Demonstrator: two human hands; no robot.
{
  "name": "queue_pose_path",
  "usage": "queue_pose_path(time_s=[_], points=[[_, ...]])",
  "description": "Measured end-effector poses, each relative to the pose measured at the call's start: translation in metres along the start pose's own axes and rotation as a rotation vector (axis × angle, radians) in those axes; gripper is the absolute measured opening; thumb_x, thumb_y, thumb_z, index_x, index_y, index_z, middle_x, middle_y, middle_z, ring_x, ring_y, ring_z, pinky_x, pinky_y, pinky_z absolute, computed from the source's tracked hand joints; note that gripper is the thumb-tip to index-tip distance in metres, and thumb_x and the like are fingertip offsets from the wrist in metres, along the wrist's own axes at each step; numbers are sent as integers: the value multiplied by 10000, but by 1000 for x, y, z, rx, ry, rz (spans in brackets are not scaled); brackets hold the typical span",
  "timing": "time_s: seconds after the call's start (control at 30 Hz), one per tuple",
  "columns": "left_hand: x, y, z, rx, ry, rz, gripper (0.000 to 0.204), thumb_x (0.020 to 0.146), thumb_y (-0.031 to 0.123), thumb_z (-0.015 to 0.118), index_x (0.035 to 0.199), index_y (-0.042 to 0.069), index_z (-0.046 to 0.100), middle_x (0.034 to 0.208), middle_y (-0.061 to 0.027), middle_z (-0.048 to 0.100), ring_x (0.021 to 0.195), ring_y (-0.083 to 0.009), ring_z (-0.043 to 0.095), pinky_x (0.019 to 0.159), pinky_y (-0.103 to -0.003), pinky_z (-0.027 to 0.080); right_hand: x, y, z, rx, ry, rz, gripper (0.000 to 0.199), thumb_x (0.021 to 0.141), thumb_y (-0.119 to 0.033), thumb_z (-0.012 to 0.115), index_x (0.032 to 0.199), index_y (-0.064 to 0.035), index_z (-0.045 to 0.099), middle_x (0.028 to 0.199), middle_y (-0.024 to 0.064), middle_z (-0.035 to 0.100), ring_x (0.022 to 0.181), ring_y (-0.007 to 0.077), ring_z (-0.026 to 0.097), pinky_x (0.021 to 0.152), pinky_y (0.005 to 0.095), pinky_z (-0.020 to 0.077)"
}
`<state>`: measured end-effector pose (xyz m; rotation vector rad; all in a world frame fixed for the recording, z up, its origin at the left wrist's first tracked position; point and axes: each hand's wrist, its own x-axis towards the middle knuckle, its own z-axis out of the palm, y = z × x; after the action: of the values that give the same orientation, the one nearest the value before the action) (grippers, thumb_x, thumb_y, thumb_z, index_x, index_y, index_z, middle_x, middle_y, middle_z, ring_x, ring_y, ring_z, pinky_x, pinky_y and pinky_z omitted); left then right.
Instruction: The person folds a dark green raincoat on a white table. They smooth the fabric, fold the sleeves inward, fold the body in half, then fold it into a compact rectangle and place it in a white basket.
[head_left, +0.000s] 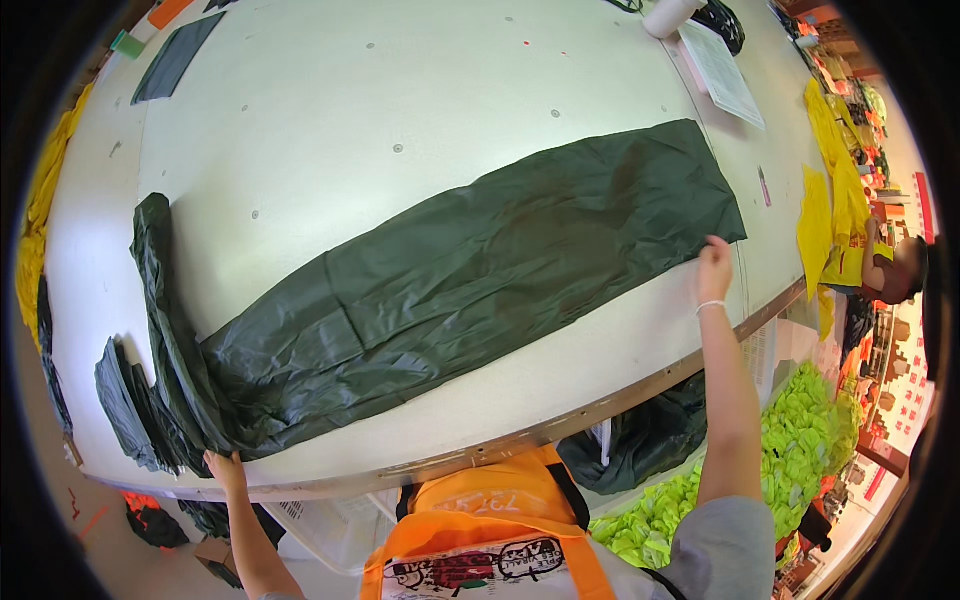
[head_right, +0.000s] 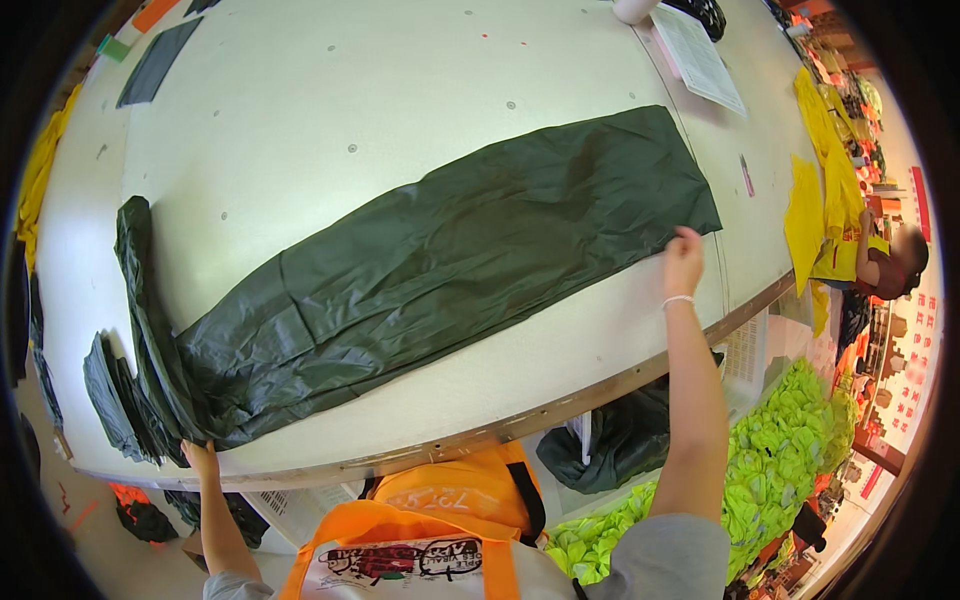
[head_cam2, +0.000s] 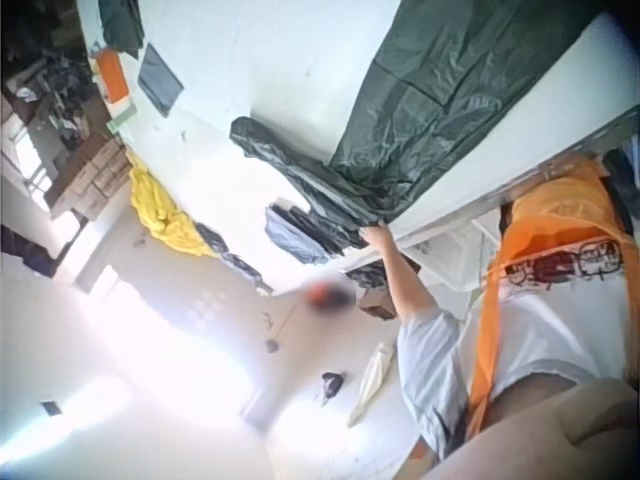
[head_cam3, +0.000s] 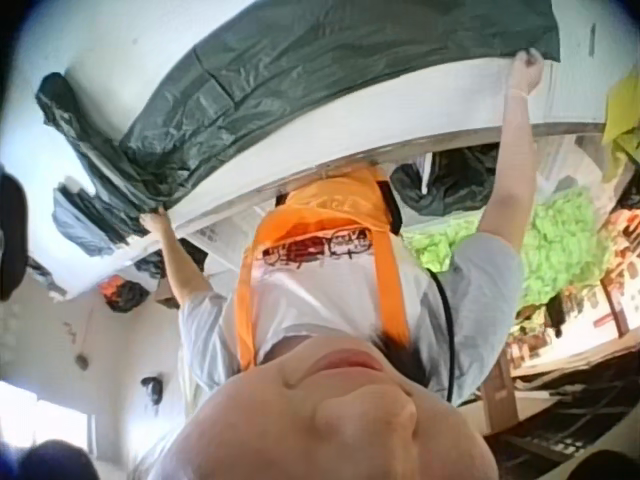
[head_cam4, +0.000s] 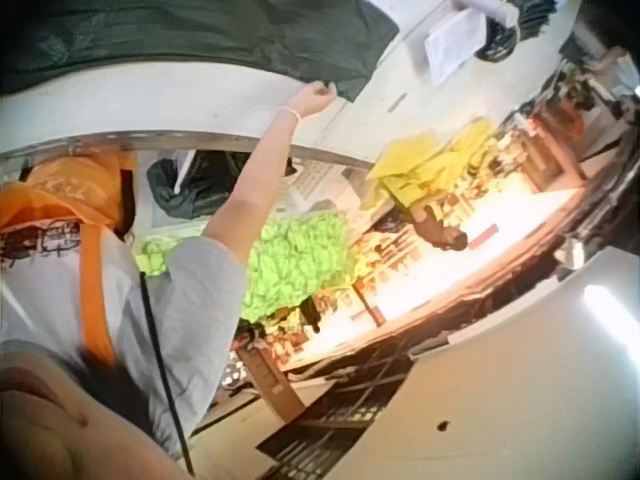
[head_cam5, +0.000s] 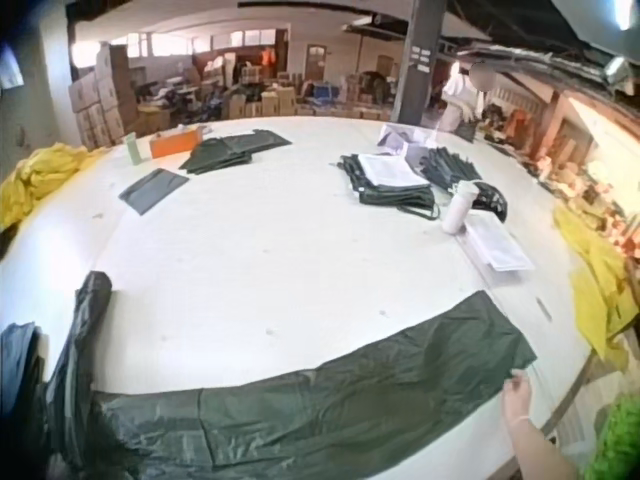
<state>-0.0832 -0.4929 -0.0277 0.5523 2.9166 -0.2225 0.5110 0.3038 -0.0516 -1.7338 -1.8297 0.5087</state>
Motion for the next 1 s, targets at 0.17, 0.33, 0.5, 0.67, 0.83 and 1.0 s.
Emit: queue_pose_path(time_s=[0.17, 0.33, 0.5, 0.67, 0.83, 1.0], points=[[-19, -8, -10, 150, 12, -158, 494, 727, 169, 699, 1091, -135, 560, 1299, -314, 440, 1192, -445, 421, 1049, -446, 325, 68, -23, 8, 945, -188, 827, 662, 774, -443, 727, 1259, -50, 508, 1230, 95, 554, 1087, 241, 543, 921, 416, 465], [6, 18, -1, -21, -63, -128, 587, 748, 287, 700, 1207, -37, 529, 1345, -246, 420, 1219, -399, 416, 1022, -444, 358, 192, 132, -27, 238, -7, 479, 672, 730, -425, 760, 1171, 51, 585, 1143, 140, 624, 969, 238, 613, 858, 355, 504], [-21, 58, -55, 100, 2, -239, 451, 715, 218, 734, 1038, -60, 585, 1178, -194, 496, 1099, -374, 505, 921, -419, 441, 128, 69, 1, -684, 193, 298, 787, 727, -549, 708, 1218, 44, 546, 1243, 198, 559, 1126, 354, 534, 973, 379, 420], [-20, 46, -36, 104, -24, -106, 466, 707, 307, 740, 966, -59, 612, 1105, -173, 503, 1082, -353, 488, 878, -421, 463, -46, -215, 40, -16, -231, -820, 428, 941, -197, 528, 1316, -1, 456, 1347, 159, 472, 1267, 274, 422, 1064, 363, 314], [-10, 38, -33, 0, 74, 38, 462, 685, 336, 753, 894, -53, 617, 1046, -172, 510, 1030, -353, 491, 833, -419, 465, -189, -359, 108, -142, -590, -1330, 328, 918, -146, 542, 1226, -35, 549, 1295, 166, 514, 1254, 305, 434, 1076, 418, 280], [-13, 37, -36, -127, 88, 53, 483, 656, 341, 764, 919, -32, 603, 1050, -171, 507, 1027, -352, 471, 821, -417, 434, -249, -532, 174, 225, -493, -1292, 234, 898, -159, 573, 1069, -9, 629, 1146, 156, 611, 1079, 313, 558, 923, 358, 439]])
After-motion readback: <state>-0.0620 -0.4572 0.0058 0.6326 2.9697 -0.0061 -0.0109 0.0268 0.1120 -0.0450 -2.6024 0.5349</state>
